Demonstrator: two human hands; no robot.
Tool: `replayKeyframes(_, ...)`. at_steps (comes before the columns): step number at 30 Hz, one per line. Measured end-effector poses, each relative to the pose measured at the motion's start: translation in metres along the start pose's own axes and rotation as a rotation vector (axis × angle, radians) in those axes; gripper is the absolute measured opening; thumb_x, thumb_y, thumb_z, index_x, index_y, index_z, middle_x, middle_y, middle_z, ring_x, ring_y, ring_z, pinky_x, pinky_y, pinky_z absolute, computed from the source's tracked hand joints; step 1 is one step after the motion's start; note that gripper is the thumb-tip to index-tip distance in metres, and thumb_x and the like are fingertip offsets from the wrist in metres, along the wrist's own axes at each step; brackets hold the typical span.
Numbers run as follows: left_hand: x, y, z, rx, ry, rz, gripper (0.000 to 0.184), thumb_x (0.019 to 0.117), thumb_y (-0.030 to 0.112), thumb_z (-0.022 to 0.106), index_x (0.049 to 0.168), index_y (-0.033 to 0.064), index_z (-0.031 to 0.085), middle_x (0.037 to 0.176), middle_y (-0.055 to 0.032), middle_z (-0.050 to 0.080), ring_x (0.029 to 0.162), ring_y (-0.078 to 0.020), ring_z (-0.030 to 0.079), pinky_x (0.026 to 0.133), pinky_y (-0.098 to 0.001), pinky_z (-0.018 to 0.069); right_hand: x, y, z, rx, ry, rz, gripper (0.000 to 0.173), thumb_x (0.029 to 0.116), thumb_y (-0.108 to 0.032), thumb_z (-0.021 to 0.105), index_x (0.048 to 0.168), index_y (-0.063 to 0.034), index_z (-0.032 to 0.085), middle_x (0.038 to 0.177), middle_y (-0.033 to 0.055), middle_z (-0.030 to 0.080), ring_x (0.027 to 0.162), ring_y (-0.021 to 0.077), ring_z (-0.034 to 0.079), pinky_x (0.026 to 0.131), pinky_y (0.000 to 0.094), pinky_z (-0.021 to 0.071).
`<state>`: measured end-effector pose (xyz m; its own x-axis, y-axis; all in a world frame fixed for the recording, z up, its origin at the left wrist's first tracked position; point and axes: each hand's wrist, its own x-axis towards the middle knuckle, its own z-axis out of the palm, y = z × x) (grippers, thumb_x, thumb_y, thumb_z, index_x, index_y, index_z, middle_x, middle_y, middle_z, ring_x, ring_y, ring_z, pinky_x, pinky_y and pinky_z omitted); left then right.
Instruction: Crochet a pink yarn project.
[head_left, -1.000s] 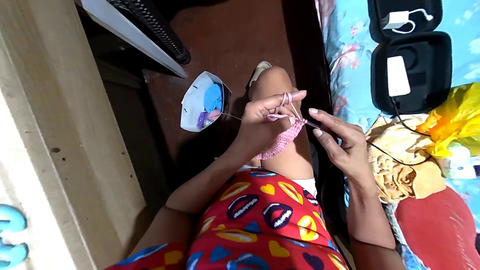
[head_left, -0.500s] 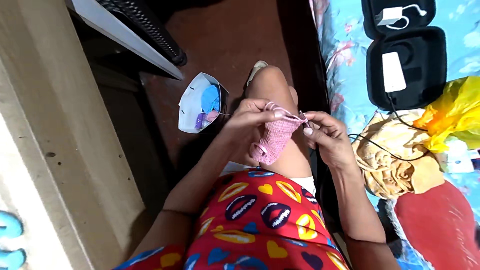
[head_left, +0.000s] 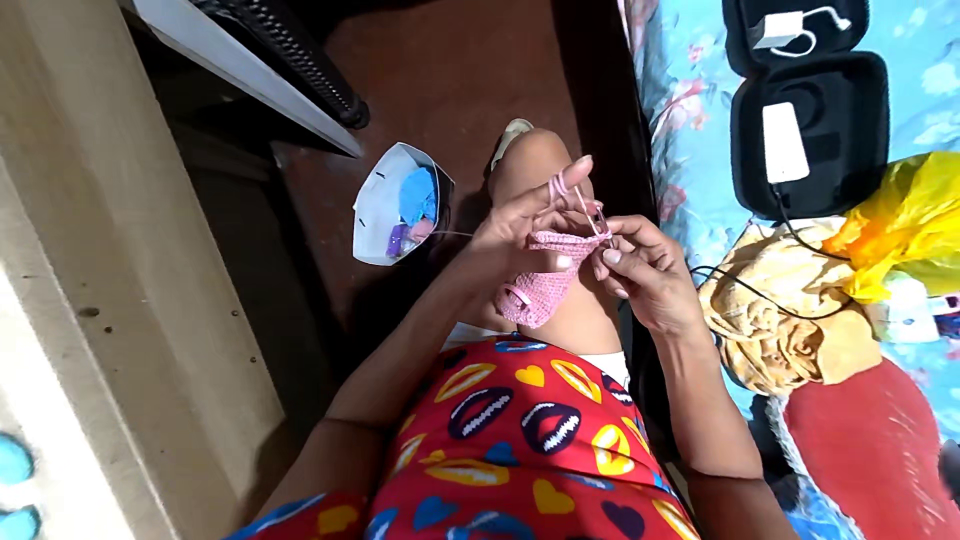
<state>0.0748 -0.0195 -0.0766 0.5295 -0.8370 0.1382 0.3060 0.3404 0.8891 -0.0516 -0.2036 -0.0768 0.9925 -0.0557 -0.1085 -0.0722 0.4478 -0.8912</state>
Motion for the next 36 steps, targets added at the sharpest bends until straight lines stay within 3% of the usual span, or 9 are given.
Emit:
replayKeyframes(2, 0.004, 0.002, 0.013, 0.035, 0.07, -0.04, 0.079, 0.0865, -0.005, 0.066, 0.157, -0.0014, 0.03, 0.118, -0.0073, 0.066, 0.096, -0.013, 0.068, 0.088, -0.0308, 0.0584, 0.0, -0.002, 0.0, -0.043, 0.016, -0.001, 0.032, 0.0987, -0.001, 0.055, 0.128, -0.0086, 0.065, 0.082, -0.0007, 0.066, 0.056, -0.0017, 0.051, 0.049, 0.0111, 0.0405)
replayKeyframes(4, 0.008, 0.005, 0.02, 0.061, 0.182, -0.068, 0.079, 0.0854, -0.011, 0.063, 0.156, -0.0022, 0.03, 0.103, -0.0041, 0.07, 0.087, -0.0105, 0.07, 0.083, -0.0276, 0.0596, -0.001, -0.003, -0.001, -0.136, 0.022, -0.023, 0.039, 0.0987, 0.0, 0.054, 0.136, -0.0088, 0.064, 0.083, -0.0022, 0.065, 0.055, -0.0023, 0.048, 0.048, 0.0113, 0.039)
replayKeyframes(6, 0.01, 0.008, 0.024, 0.076, 0.289, -0.106, 0.077, 0.0851, -0.013, 0.064, 0.156, -0.0019, 0.034, 0.095, -0.0041, 0.073, 0.083, -0.0101, 0.07, 0.081, -0.0259, 0.0597, 0.001, -0.004, -0.004, -0.28, 0.027, -0.085, 0.039, 0.0992, 0.0, 0.054, 0.137, -0.0075, 0.064, 0.101, -0.0038, 0.07, 0.061, -0.0048, 0.05, 0.052, 0.0107, 0.0416)
replayKeyframes(9, 0.011, 0.01, 0.025, 0.072, 0.381, -0.152, 0.073, 0.0833, -0.015, 0.062, 0.152, -0.0031, 0.04, 0.091, -0.0047, 0.074, 0.08, -0.01, 0.071, 0.078, -0.0251, 0.0601, 0.004, -0.007, -0.01, -0.545, -0.008, -0.207, 0.034, 0.1006, 0.002, 0.053, 0.133, 0.0016, 0.065, 0.129, 0.0036, 0.069, 0.105, 0.001, 0.066, 0.091, 0.0177, 0.0549)
replayKeyframes(11, 0.01, 0.011, 0.025, 0.085, 0.409, -0.177, 0.072, 0.0838, -0.014, 0.063, 0.151, -0.0021, 0.042, 0.09, -0.0047, 0.074, 0.078, -0.0098, 0.071, 0.077, -0.0248, 0.06, 0.005, -0.01, -0.015, -0.689, -0.037, -0.275, 0.032, 0.1002, 0.003, 0.052, 0.129, 0.004, 0.067, 0.127, 0.0093, 0.07, 0.114, 0.0074, 0.067, 0.1, 0.0226, 0.0539)
replayKeyframes(14, 0.009, 0.014, 0.023, 0.087, 0.402, -0.179, 0.069, 0.0858, -0.013, 0.061, 0.152, -0.0024, 0.042, 0.092, -0.0072, 0.074, 0.078, -0.011, 0.07, 0.077, -0.0257, 0.0595, 0.006, -0.015, -0.023, -0.925, -0.047, -0.34, 0.035, 0.0968, 0.001, 0.053, 0.126, -0.0035, 0.073, 0.095, 0.0057, 0.07, 0.082, 0.0026, 0.062, 0.076, 0.0161, 0.0515)
replayKeyframes(17, 0.009, 0.016, 0.023, 0.105, 0.401, -0.176, 0.066, 0.0864, -0.013, 0.061, 0.15, -0.0029, 0.045, 0.09, -0.0063, 0.073, 0.079, -0.0104, 0.07, 0.078, -0.0254, 0.0591, 0.007, -0.021, -0.027, -1.036, -0.08, -0.356, 0.039, 0.096, -0.002, 0.052, 0.126, -0.01, 0.074, 0.079, 0.0021, 0.06, 0.066, 0.0036, 0.051, 0.058, 0.0181, 0.0428)
replayKeyframes(25, 0.009, 0.019, 0.022, 0.163, 0.439, -0.217, 0.062, 0.0863, -0.013, 0.061, 0.147, -0.0017, 0.049, 0.087, -0.0058, 0.072, 0.074, -0.0089, 0.068, 0.073, -0.0231, 0.0581, 0.007, -0.029, -0.024, -1.227, -0.121, -0.4, 0.045, 0.0929, -0.005, 0.049, 0.129, -0.0166, 0.075, 0.071, 0.0021, 0.052, 0.056, 0.0087, 0.044, 0.049, 0.0252, 0.0348)
replayKeyframes(36, 0.007, 0.019, 0.027, 0.27, 0.471, -0.169, 0.06, 0.0844, -0.013, 0.064, 0.143, -0.004, 0.052, 0.089, -0.0042, 0.073, 0.077, -0.0072, 0.069, 0.076, -0.0222, 0.0583, -0.001, -0.032, -0.007, -1.468, -0.031, -0.453, 0.043, 0.0947, -0.005, 0.053, 0.129, -0.0187, 0.075, 0.072, 0.0079, 0.053, 0.054, 0.0189, 0.048, 0.045, 0.0323, 0.0342)
